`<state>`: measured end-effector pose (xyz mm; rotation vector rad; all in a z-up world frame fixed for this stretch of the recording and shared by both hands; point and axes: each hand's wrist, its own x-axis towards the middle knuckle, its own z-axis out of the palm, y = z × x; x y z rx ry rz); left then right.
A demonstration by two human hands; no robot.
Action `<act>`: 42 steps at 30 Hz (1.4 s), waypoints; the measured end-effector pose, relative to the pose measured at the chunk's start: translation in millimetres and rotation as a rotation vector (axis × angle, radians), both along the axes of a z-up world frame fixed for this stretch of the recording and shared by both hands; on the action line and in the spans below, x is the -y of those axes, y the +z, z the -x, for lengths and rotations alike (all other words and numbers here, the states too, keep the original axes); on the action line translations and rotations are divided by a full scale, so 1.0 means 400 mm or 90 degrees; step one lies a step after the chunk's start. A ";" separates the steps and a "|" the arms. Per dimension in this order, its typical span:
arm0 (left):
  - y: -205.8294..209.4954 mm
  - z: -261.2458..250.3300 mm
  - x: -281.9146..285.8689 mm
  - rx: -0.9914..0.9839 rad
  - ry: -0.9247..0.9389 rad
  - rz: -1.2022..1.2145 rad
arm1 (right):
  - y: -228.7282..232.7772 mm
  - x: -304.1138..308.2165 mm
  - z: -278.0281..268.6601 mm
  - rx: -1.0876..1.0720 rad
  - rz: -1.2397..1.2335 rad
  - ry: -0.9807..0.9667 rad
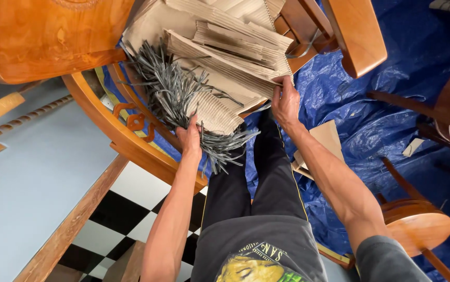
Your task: Securing cardboard protection on wooden chairs using plastic ties.
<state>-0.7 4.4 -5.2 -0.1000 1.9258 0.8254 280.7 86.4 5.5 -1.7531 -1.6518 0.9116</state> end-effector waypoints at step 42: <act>-0.179 -0.193 0.204 -0.178 0.050 -0.194 | -0.133 0.126 -0.024 0.131 -0.189 0.305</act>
